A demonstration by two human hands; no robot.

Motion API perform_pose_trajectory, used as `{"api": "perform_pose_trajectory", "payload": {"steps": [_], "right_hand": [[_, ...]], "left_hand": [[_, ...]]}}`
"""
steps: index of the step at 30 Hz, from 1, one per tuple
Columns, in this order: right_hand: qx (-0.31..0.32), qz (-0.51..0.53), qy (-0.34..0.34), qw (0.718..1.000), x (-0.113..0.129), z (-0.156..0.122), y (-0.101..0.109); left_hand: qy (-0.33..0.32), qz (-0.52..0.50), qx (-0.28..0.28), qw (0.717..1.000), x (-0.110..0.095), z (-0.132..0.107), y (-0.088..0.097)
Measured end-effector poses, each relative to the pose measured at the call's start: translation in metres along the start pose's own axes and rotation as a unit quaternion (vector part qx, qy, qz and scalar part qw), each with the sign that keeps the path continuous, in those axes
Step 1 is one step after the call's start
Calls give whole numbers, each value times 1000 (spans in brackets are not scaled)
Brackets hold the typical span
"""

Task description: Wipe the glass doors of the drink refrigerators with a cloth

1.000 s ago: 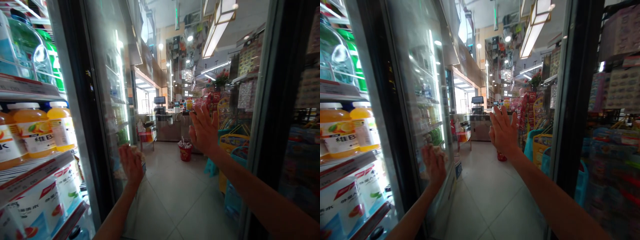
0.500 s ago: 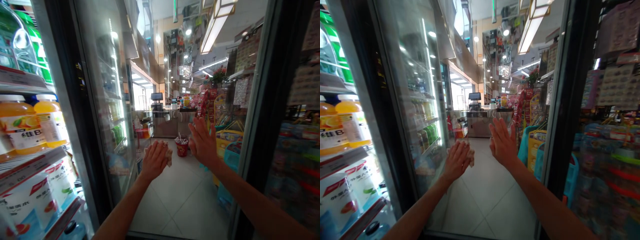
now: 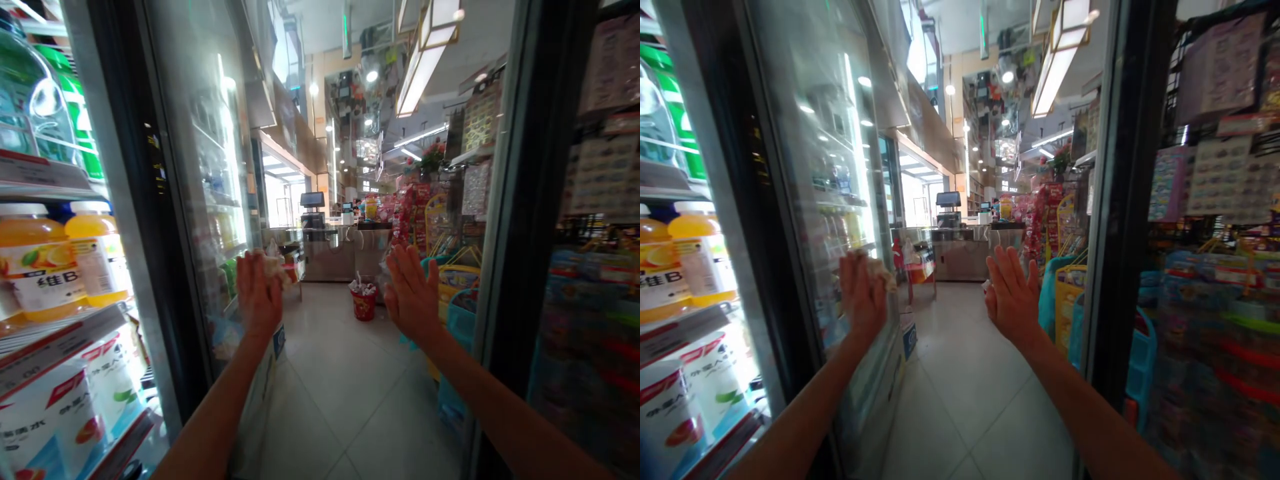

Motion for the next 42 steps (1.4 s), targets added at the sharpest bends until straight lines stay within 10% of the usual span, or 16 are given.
{"api": "perform_pose_trajectory", "payload": {"steps": [3, 9, 15, 21, 27, 32, 37, 42], "right_hand": [[-8, -3, -5, 1000, 1, -1, -1], [-15, 11, -5, 1000, 0, 0, 0], [-4, 6, -9, 1000, 1, 0, 0], [7, 9, 0, 1000, -1, -1, 1], [1, 14, -8, 1000, 0, -1, 0], [3, 21, -6, 1000, -1, -1, 0], [4, 26, -19, 999, -1, -1, 0], [13, 24, -10, 1000, -2, -1, 1]], "left_hand": [[112, 54, -89, 988, 21, 12, 1], [-188, -82, 94, 974, -20, 19, -14], [103, 29, -82, 991, 21, 38, -12], [-243, -110, 138, 954, -21, 24, -16], [0, 2, -74, 997, 11, 53, -15], [-156, -89, 87, 980, -19, 43, -27], [69, 3, -65, 996, -10, 54, -29], [-188, -114, 123, 968, -40, 36, -29]]}}
Point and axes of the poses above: each hand's wrist, its own z-axis towards the middle knuckle, its own y-axis out of the back of the hand, x = y × z, the point moved 2 cm from there along z, towards the middle knuckle, and after that the axes turned 13 degrees about -x, right-handed, at the moved point
